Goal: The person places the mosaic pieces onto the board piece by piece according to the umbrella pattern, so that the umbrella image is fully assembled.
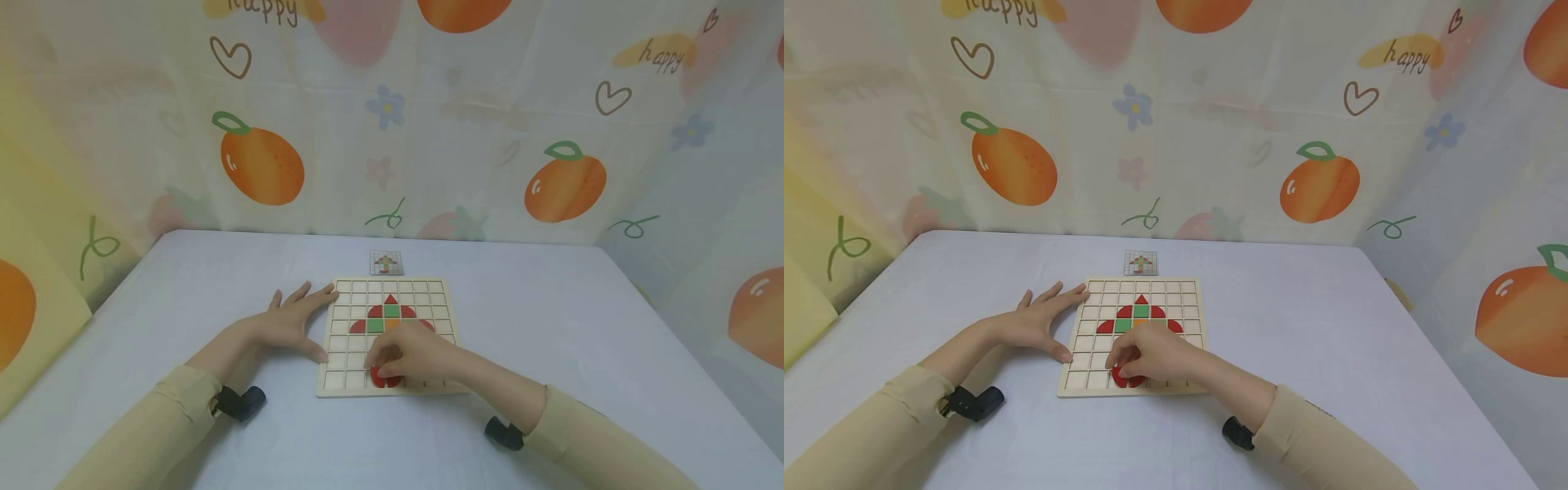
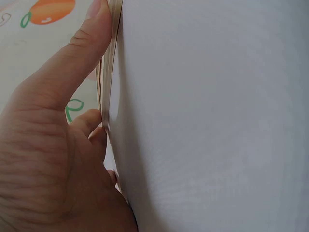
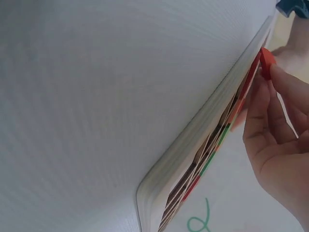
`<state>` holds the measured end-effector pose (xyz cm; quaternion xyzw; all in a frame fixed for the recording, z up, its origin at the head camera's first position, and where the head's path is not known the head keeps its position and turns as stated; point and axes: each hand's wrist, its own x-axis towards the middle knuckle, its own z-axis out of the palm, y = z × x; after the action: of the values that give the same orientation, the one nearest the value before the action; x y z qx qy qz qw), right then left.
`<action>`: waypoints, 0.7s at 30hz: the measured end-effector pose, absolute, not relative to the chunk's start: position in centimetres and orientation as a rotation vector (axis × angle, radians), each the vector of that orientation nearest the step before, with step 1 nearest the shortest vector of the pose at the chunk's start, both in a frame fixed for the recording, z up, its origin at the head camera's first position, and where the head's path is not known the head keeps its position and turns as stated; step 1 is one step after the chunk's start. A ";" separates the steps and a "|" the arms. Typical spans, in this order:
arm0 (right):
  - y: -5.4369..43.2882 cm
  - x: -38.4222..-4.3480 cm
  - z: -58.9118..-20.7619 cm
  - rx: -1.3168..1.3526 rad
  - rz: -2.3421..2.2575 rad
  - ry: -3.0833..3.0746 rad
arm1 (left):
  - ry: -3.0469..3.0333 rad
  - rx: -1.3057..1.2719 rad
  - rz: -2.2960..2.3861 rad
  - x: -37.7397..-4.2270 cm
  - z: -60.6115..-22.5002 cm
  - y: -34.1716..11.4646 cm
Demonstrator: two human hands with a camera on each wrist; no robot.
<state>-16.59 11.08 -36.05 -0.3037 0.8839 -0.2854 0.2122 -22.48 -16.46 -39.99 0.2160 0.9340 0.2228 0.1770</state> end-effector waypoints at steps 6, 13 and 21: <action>11.1 -16.6 -36.2 -0.828 -0.783 2.445 | 2.646 0.615 0.633 -22.5 -40.1 -16.4; 11.1 -16.6 -36.3 -0.813 -0.796 2.431 | 2.647 0.616 0.644 -22.5 -40.1 -16.5; 11.2 -16.6 -36.4 -0.792 -0.790 2.444 | 2.652 0.615 0.634 -22.5 -40.2 -16.4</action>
<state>-16.56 11.20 -36.39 -0.2872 0.8860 -0.2863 0.2251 -22.54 -16.41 -40.19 0.2168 0.9345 0.2235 0.1724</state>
